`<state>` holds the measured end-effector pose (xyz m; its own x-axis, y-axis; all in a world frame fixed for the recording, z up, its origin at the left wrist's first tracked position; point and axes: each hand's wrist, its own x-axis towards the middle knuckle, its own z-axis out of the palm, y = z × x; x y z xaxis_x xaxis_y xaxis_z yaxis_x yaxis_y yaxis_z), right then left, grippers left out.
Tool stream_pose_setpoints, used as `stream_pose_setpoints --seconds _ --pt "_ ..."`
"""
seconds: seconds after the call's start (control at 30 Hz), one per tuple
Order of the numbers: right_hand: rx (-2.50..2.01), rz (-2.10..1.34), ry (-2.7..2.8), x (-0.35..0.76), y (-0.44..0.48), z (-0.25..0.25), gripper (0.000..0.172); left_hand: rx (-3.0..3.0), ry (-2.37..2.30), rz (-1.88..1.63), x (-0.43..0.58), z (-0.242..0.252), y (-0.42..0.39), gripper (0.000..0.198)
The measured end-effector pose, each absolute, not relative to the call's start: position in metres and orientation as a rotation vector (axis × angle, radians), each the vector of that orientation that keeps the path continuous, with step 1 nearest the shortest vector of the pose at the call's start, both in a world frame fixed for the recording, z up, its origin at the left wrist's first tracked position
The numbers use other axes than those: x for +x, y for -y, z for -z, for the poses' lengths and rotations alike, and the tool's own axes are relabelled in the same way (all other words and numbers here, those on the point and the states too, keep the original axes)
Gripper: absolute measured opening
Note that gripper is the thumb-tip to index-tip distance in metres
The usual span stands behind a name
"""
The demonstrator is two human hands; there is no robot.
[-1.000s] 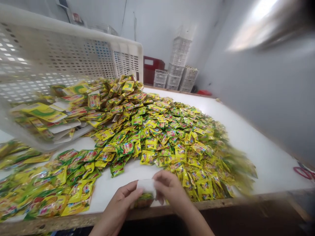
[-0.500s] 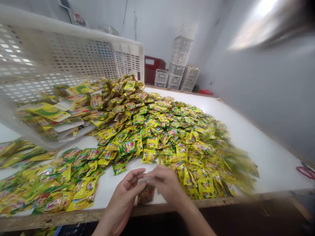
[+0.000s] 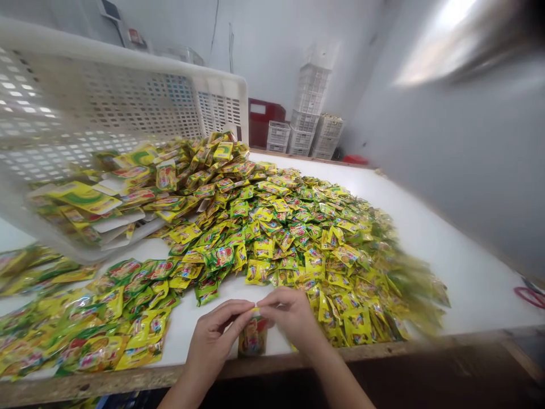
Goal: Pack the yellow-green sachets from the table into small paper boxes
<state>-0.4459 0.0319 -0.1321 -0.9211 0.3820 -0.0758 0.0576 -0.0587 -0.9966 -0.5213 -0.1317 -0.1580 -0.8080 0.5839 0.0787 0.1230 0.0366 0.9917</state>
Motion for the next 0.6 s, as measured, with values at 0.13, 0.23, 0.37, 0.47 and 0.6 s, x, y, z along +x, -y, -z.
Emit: stream_pose_setpoints --seconds 0.13,0.23,0.37,0.47,0.6 --pt "-0.348 -1.818 2.132 -0.441 -0.035 0.129 0.005 0.843 -2.026 -1.806 -0.525 0.161 0.135 0.014" --pt "-0.148 -1.513 2.268 -0.431 -0.03 0.13 0.01 0.907 -2.021 -1.782 -0.522 0.164 0.137 0.015" --pt "-0.027 -1.254 2.298 -0.411 -0.016 0.136 0.022 1.033 -1.993 -1.739 -0.512 0.17 0.137 0.019" --pt "0.029 -1.21 2.362 -0.411 -0.023 0.136 0.023 0.962 -1.974 -1.691 -0.507 0.173 0.132 0.016" --pt "-0.245 -0.935 2.539 -0.445 -0.072 0.13 0.026 0.498 -2.322 -1.821 -0.518 0.163 0.152 0.032"
